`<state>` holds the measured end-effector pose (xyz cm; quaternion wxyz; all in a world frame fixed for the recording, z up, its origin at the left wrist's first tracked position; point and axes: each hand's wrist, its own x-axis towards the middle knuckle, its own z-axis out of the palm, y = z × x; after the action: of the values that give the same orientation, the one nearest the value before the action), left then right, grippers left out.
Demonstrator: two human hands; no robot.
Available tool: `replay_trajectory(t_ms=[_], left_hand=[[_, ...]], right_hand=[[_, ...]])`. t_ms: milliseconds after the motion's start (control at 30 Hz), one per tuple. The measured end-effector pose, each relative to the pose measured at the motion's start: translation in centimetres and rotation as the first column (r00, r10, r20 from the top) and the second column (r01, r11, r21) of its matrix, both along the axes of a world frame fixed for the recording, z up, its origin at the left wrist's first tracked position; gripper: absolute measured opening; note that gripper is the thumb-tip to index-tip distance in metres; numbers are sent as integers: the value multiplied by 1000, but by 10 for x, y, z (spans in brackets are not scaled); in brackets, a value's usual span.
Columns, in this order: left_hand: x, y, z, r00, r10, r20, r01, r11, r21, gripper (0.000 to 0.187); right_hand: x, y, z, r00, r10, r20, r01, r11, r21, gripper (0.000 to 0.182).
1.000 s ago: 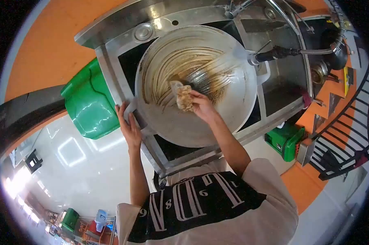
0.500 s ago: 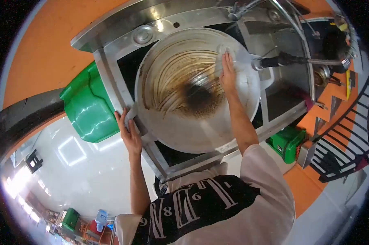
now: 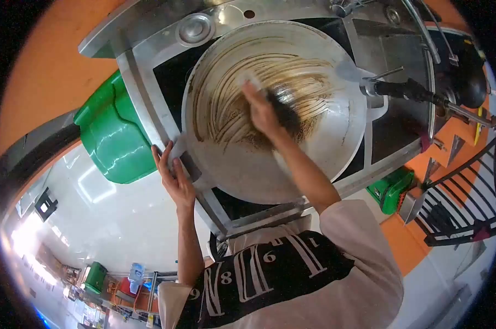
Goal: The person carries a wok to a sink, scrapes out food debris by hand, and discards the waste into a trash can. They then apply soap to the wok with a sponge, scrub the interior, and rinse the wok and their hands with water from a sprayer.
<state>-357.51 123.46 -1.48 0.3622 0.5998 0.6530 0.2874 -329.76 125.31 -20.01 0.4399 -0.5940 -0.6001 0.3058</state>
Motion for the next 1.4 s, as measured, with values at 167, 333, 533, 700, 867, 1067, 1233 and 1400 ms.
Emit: replay_trajectory(t_ms=[167,333,533,700,867,1067,1233,1400], left_hand=[[3,-2,-2,992,86,97,-88,996,16,32],[-1,-5,-5,997,23,70,-29,996,82,33],[-6,-8,-8,996,1,93,-11,993,114,33],[-7,-8,-8,996,8,84,-15,996,89,33],[-9,-9,-6,998,-27,60,21,995,100,33],[-4,-8,-2,992,13,124,-26,994,109,32],[-8,-10,-10,998,20,55,-27,989,143,32],[-10,-12,-10,997,-21,75,6,982,187,33]], right_hand=[[-63,-49,50,961,122,-249,-180,957,-228,63],[-42,-92,80,839,100,-534,-399,782,-480,55],[116,-63,117,908,-29,-417,-186,866,-465,49],[222,-35,122,777,259,574,-68,941,-332,68],[201,-81,66,540,401,740,-114,906,-408,88],[65,-143,57,992,42,116,-6,955,-297,86],[-49,-150,41,985,-128,-115,70,908,-413,71],[-90,-100,95,723,-367,-585,-179,719,-671,63]])
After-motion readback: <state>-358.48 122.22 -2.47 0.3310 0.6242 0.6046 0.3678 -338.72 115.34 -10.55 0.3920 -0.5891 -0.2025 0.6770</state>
